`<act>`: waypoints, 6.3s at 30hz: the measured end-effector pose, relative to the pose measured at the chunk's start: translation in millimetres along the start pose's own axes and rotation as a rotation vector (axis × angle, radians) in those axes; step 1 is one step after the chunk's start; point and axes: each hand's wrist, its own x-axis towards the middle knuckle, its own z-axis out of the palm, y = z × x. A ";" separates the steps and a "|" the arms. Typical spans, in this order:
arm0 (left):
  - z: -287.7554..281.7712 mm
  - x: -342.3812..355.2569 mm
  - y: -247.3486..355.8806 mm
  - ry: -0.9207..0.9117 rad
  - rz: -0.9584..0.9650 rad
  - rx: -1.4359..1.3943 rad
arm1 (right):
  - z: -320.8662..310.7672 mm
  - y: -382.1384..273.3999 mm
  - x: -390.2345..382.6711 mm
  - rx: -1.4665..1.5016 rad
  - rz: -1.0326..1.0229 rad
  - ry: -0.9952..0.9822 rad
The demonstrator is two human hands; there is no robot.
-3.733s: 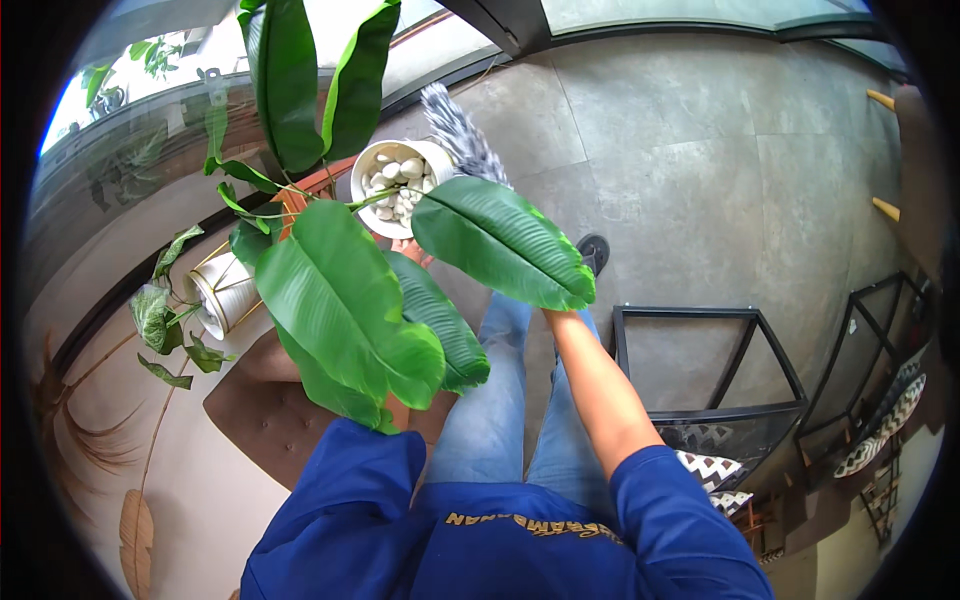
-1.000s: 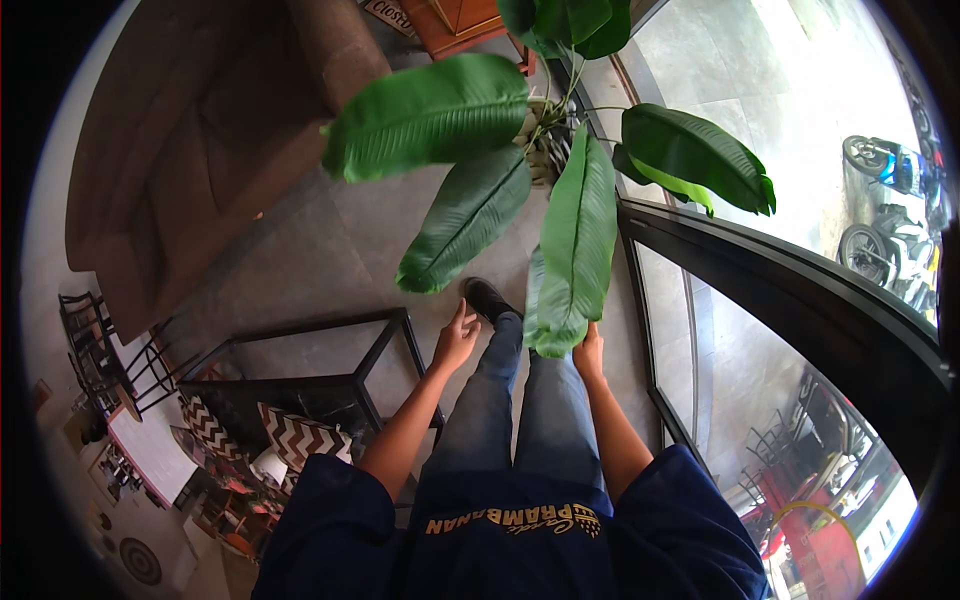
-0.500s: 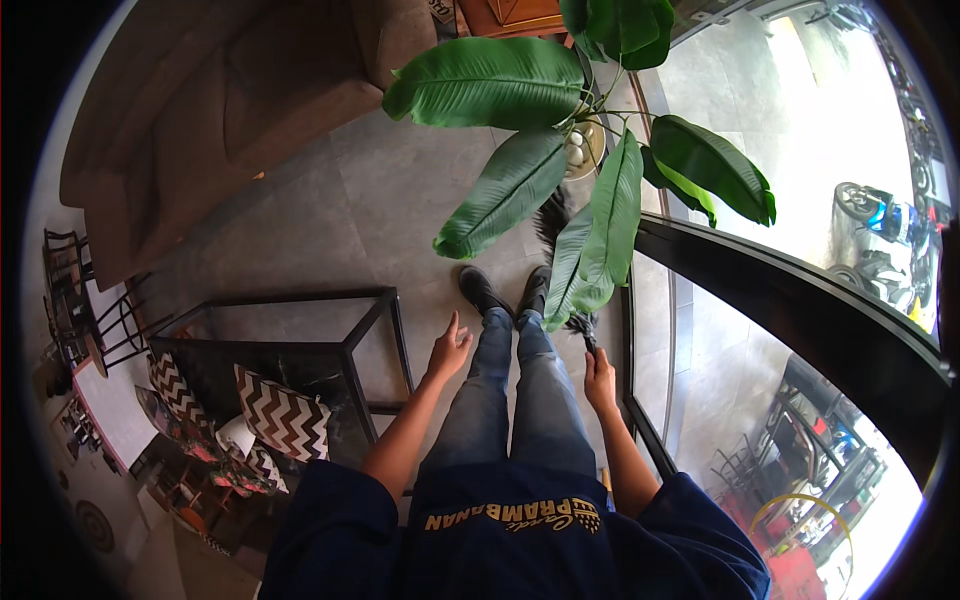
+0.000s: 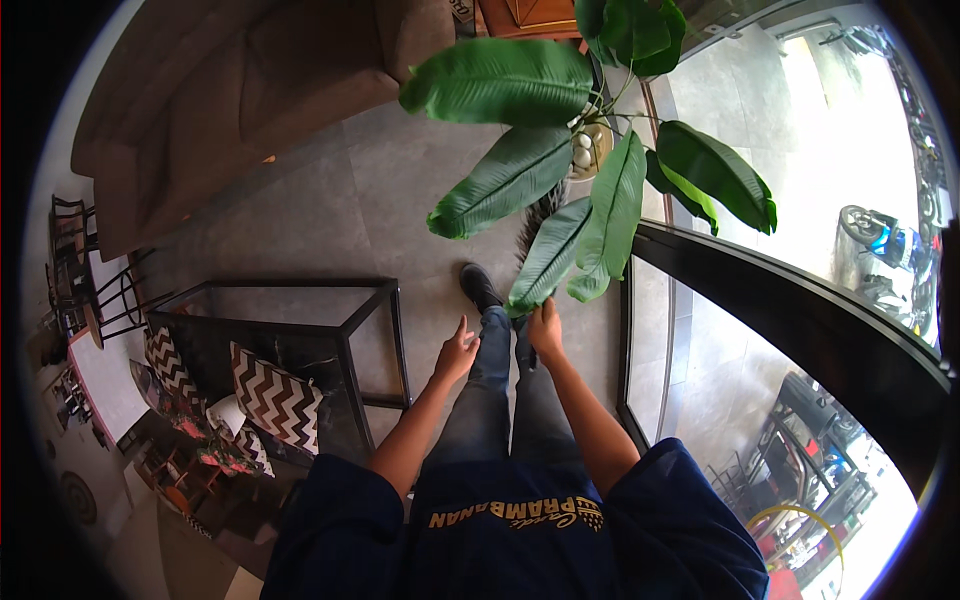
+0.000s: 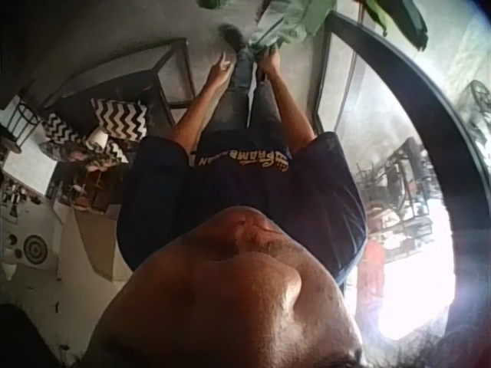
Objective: Dusting leaves of potted plants and the surface of a couch with a feather duster.
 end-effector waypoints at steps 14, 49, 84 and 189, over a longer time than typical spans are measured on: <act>-57.9 -36.3 80.5 0.152 0.147 0.062 | -261.9 -12.9 -104.9 -0.336 0.040 0.113; -277.2 -116.2 218.6 0.028 -0.054 -1.726 | -203.3 -265.9 -145.7 -0.243 -0.653 -0.619; -652.9 14.1 81.0 0.250 -0.136 -1.304 | 142.8 -638.0 191.4 -0.775 -0.723 -0.416; -1409.3 321.7 -721.2 -0.103 0.168 0.714 | 1063.4 -772.3 -11.8 0.288 0.186 0.318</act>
